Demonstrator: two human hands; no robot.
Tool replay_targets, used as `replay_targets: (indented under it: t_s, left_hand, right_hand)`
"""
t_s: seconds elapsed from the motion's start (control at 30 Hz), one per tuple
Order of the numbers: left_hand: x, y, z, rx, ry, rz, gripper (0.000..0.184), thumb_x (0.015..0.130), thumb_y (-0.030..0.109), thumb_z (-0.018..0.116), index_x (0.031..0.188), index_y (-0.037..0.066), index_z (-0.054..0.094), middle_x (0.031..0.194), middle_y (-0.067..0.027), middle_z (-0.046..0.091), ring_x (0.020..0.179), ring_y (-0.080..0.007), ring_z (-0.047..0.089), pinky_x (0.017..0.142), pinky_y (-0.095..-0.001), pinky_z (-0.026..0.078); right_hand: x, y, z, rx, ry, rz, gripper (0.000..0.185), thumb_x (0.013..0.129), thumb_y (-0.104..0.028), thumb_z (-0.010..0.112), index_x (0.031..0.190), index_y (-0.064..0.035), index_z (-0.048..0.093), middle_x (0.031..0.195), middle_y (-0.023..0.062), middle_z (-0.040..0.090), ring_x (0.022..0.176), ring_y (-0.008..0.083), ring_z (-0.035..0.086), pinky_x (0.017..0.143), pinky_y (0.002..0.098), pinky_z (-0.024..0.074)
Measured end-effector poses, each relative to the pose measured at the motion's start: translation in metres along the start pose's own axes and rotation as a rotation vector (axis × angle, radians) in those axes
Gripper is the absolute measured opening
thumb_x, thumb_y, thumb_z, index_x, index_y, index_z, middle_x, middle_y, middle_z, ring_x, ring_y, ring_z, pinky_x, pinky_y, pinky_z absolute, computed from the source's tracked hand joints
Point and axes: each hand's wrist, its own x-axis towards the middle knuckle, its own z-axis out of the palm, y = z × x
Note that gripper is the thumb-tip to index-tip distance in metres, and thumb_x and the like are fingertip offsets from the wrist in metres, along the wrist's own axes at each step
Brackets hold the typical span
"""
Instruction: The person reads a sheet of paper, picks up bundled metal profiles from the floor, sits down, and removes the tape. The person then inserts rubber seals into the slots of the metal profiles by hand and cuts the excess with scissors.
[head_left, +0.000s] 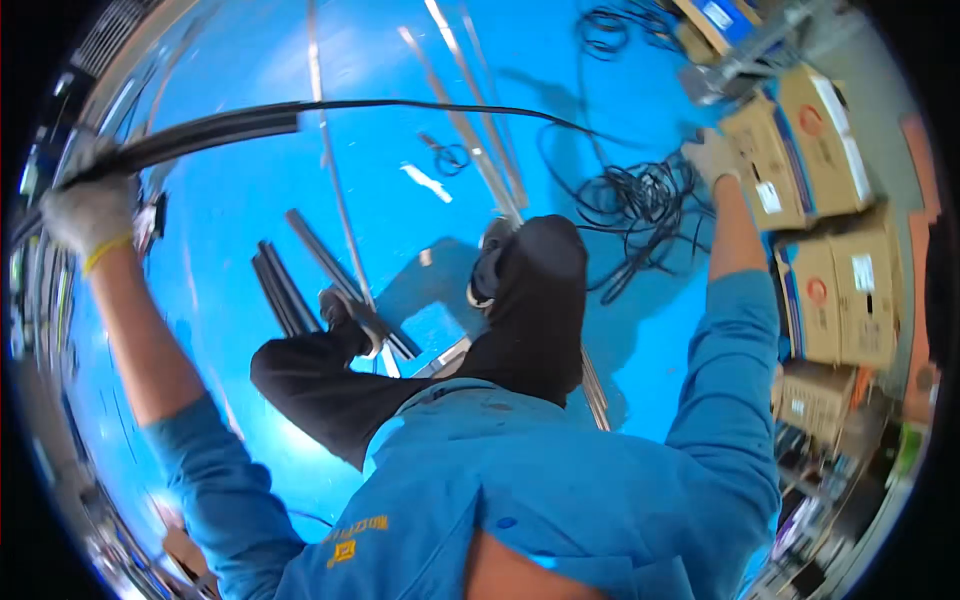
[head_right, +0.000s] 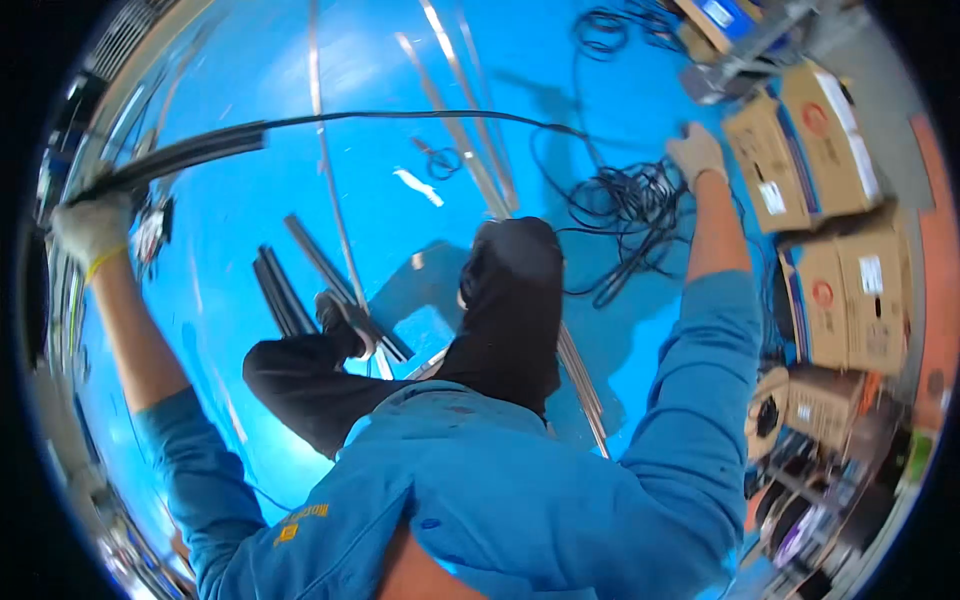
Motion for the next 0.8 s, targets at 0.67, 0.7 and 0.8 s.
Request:
replay_targets:
  t_s: [0.67,0.7,0.8]
  left_hand:
    - [-0.166,-0.220,-0.112,-0.090,0.773,-0.127,0.050,0.099,0.062,0.059,0.078,0.016,0.051,0.059,-0.0039,0.046,0.047,-0.0234,0.048,0.048,-0.0410,0.042]
    - [-0.168,-0.226,-0.117,-0.101,0.788,-0.155,0.050,0.099,0.061,0.060,0.079,0.016,0.052,0.059,-0.0039,0.047,0.048,-0.0234,0.049,0.048,-0.0406,0.043]
    - [-0.172,-0.245,-0.139,-0.102,0.740,-0.161,0.051,0.099,0.062,0.058,0.080,0.016,0.054,0.060,-0.0049,0.050,0.049,-0.0246,0.052,0.049,-0.0411,0.044]
  right_hand:
    - [-0.200,-0.427,0.234,0.598,-0.543,-0.989,0.015,0.098,-0.019,0.063,0.098,-0.0034,0.065,0.085,0.0208,0.066,0.075,0.0391,0.067,0.066,0.0520,0.0497]
    - [-0.201,-0.424,0.243,0.594,-0.538,-0.992,0.015,0.098,-0.019,0.063,0.098,-0.0034,0.065,0.085,0.0208,0.066,0.075,0.0391,0.067,0.066,0.0520,0.0497]
    - [-0.198,-0.429,0.266,0.456,-0.433,-1.042,0.018,0.096,-0.021,0.066,0.097,-0.0032,0.065,0.084,0.0202,0.065,0.081,0.0431,0.064,0.071,0.0535,0.0488]
